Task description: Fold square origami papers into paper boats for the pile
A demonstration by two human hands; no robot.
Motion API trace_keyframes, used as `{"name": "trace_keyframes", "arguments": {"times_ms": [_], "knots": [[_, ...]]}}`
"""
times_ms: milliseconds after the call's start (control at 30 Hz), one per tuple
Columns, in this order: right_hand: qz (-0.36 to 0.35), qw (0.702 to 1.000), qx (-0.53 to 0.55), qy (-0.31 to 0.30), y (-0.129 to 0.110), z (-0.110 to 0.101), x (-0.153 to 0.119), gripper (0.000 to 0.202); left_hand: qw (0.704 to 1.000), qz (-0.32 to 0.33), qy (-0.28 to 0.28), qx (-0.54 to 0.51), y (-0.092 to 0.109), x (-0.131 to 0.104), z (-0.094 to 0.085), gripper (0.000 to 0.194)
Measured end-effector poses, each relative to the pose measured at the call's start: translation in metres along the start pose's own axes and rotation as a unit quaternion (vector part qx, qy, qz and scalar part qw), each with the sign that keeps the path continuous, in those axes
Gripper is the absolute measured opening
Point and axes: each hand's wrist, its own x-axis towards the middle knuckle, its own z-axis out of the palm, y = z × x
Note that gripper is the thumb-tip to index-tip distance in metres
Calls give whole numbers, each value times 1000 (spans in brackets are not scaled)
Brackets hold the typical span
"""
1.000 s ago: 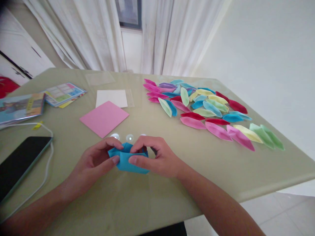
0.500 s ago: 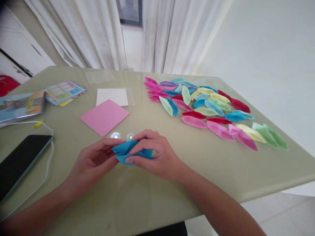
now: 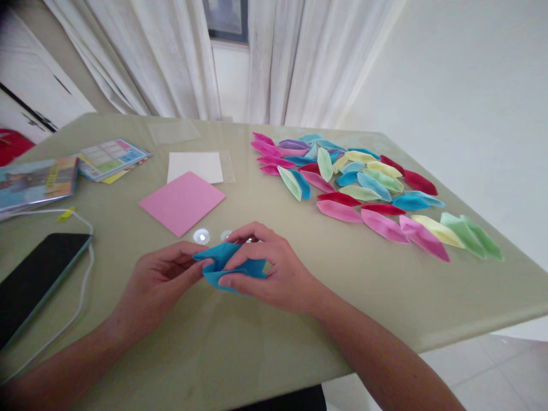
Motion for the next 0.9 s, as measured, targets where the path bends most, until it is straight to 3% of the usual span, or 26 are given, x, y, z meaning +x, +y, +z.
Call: {"name": "trace_keyframes", "arguments": {"times_ms": [233,500,667,900], "knots": [[-20,999,-43,-2,-2,0,-1,10,1000,8,15,23,1,-4,-1,14],[-120,978,-165,36,-3,2,-2,11,999,9,12,41,0,-3,0,13],[-107,980,-162,28,0,5,-1,11,1000,2,0,28,-2,-3,0,17],[-68,981,-167,74,2,4,0,14,999,7,-40,24,-2,-3,-1,24]]}}
